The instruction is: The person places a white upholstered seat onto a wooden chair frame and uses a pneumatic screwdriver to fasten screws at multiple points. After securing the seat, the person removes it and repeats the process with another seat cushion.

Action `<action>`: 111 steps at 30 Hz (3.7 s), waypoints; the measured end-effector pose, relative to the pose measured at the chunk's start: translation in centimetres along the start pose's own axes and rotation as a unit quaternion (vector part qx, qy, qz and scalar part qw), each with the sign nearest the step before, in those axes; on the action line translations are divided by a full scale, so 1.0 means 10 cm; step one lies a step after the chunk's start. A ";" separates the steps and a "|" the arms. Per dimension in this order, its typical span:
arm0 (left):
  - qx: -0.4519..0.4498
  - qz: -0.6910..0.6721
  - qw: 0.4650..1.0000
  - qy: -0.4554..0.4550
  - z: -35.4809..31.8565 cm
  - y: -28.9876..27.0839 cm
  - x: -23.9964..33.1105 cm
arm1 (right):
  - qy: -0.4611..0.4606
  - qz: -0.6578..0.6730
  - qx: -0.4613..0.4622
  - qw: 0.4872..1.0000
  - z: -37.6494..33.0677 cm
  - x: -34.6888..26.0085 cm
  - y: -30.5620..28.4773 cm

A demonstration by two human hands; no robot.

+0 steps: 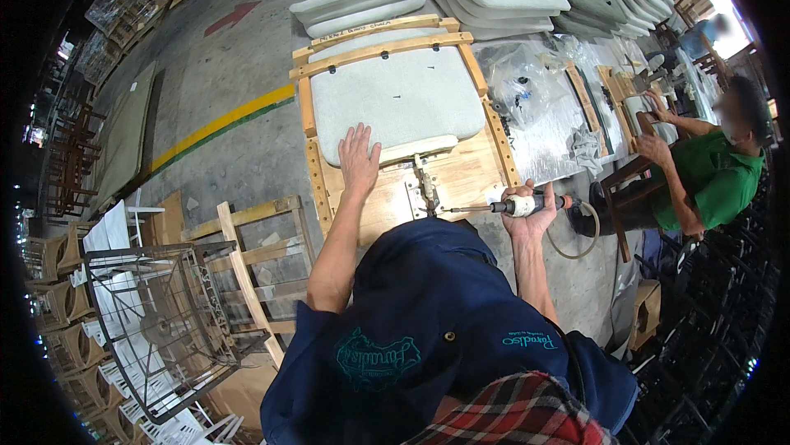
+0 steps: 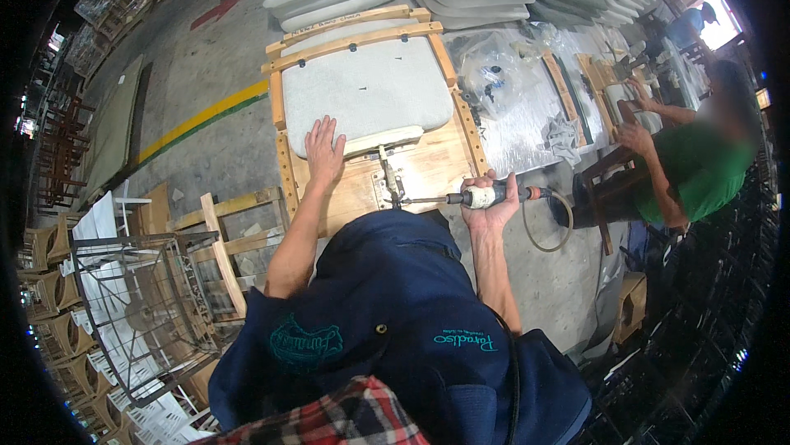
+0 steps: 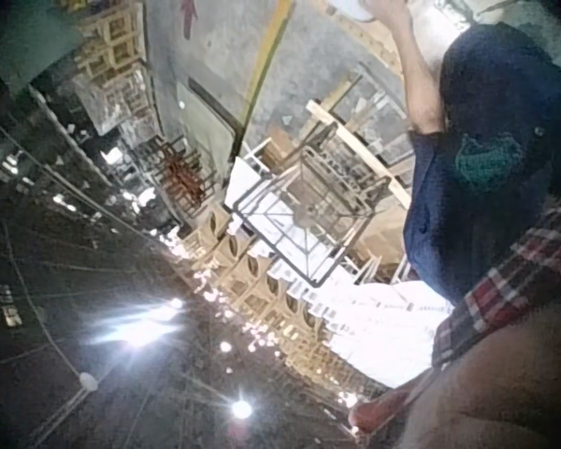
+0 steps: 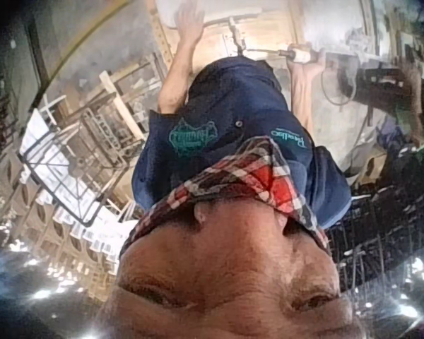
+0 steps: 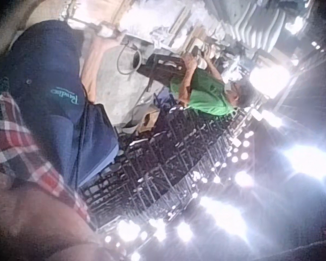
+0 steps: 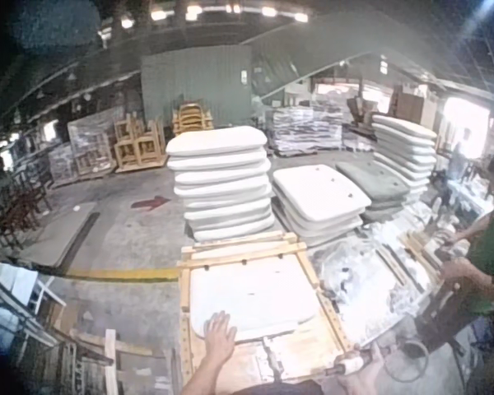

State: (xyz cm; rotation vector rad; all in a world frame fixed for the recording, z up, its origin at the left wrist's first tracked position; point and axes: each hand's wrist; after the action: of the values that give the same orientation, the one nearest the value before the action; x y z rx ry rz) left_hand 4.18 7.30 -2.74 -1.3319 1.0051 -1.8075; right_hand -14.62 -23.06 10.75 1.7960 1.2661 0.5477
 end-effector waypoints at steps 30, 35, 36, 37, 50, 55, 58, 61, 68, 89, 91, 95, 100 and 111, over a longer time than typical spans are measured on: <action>0.002 0.001 1.000 -0.004 -0.03 0.02 0.01 | 0.000 -0.014 0.024 1.000 0.04 0.08 0.05; -0.001 0.004 1.000 -0.006 -0.03 0.00 0.02 | 0.002 -0.013 0.025 1.000 0.05 0.09 0.06; 0.000 0.003 1.000 -0.005 -0.03 0.00 0.02 | 0.003 -0.012 0.026 1.000 0.05 0.09 0.07; 0.000 0.002 1.000 -0.005 -0.03 0.00 0.02 | 0.004 -0.011 0.028 1.000 0.04 0.09 0.08; 0.015 -0.005 1.000 0.001 -0.03 0.01 0.02 | 0.005 -0.016 0.008 1.000 0.02 0.08 0.13; 0.010 -0.007 1.000 -0.002 -0.03 0.01 0.03 | 0.004 -0.020 0.006 1.000 0.01 0.09 0.14; 0.011 -0.009 1.000 0.001 -0.04 0.00 0.02 | 0.006 -0.023 0.011 1.000 0.01 0.08 0.12; 0.020 -0.006 1.000 0.002 -0.03 0.03 0.01 | 0.010 -0.015 0.013 1.000 0.01 0.07 0.11; 0.030 -0.011 0.999 0.007 -0.04 0.05 0.00 | -0.008 -0.026 0.017 0.999 0.01 0.08 0.11; 0.042 -0.018 0.999 0.007 -0.05 0.02 0.01 | 0.014 -0.031 -0.008 0.999 0.06 0.02 0.03; 0.046 -0.015 0.999 0.009 -0.05 0.03 0.01 | 0.016 -0.031 -0.013 0.999 0.06 0.01 0.03; 0.043 -0.013 0.999 0.007 -0.05 0.02 0.00 | 0.015 -0.034 -0.022 0.999 0.07 0.00 0.03; 0.042 -0.014 0.999 0.009 -0.05 0.01 0.04 | 0.014 -0.027 -0.016 0.999 0.05 -0.03 0.06; 0.058 -0.016 0.998 0.013 -0.09 0.01 0.03 | 0.032 -0.040 -0.036 0.998 0.07 -0.09 0.02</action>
State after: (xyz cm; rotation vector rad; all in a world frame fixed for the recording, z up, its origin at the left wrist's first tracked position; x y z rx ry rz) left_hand 3.25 7.19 -2.89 -1.2648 0.8828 -1.8820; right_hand -14.33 -24.22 10.67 1.6727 1.3372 0.6026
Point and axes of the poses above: each hand's wrist, its own z-axis towards the middle knuckle, its own y-axis out of the palm, x = y × z, and after that the axes turned 5 degrees about z, right-handed
